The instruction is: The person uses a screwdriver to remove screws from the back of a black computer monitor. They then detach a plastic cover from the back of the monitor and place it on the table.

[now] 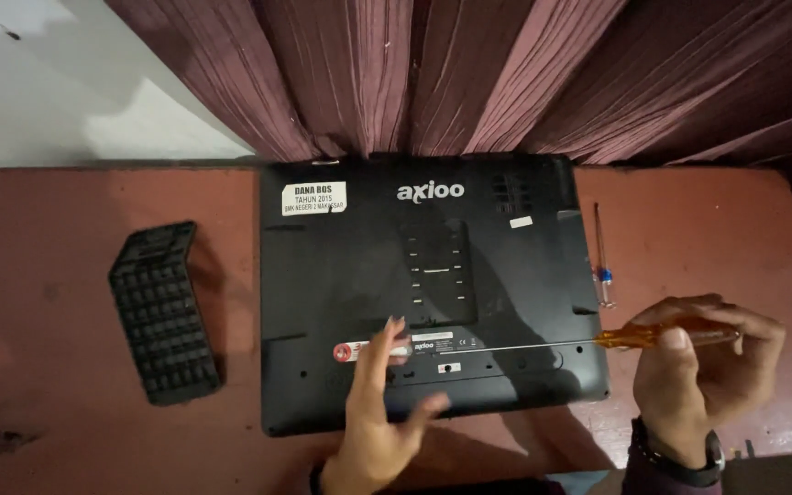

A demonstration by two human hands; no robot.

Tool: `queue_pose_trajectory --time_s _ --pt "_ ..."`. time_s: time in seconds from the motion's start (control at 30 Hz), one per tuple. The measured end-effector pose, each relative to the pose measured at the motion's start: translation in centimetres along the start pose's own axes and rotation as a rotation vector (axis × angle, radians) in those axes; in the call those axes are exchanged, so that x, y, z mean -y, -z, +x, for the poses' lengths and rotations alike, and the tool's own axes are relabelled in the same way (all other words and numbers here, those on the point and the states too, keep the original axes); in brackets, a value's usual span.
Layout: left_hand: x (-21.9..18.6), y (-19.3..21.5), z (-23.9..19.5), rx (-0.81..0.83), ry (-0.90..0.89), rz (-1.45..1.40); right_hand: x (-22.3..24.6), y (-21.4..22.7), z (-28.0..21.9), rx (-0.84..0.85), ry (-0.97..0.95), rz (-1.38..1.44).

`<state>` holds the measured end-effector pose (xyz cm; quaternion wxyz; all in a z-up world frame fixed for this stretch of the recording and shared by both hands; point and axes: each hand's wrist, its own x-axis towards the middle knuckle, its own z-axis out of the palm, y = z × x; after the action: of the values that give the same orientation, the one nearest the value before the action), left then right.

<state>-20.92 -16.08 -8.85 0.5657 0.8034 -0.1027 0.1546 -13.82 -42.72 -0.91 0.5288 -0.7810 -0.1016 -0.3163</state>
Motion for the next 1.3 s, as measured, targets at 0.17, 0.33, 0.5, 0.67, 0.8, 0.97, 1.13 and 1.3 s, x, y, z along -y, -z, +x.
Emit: queue_pose_trajectory --time_s 0.17,0.33,0.5,0.67,0.8,0.97,1.13,1.3 --pt "-0.6 -0.9 2.8 -0.073 0.031 -0.267 -1.6 1.2 -0.3 -0.049 0.022 0.106" --pt "-1.5 -1.2 3.0 -0.124 0.009 -0.235 0.1 0.4 -0.4 -0.064 0.001 0.089" --pt "-1.8 -0.3 2.5 -0.109 -0.038 -0.251 -1.5 1.7 -1.1 -0.023 0.069 0.072" --pt "-2.1 0.8 1.7 -0.105 -0.1 -0.245 -20.9 15.5 -6.7 0.008 -0.55 0.313" --pt "-2.3 1.7 1.2 -0.156 -0.157 -0.201 -0.4 2.1 -1.7 0.146 -0.194 -0.117" --pt "-1.0 3.3 -1.0 -0.05 -0.234 -0.121 -1.1 2.9 -3.3 0.243 -0.026 -0.26" --pt "0.2 5.9 -5.7 -0.002 -0.162 -0.078 1.2 1.8 -4.7 0.515 -0.102 -0.484" --pt "3.3 7.1 -11.2 -0.17 -0.041 0.017 9.1 -6.1 -6.4 0.492 -0.108 0.029"
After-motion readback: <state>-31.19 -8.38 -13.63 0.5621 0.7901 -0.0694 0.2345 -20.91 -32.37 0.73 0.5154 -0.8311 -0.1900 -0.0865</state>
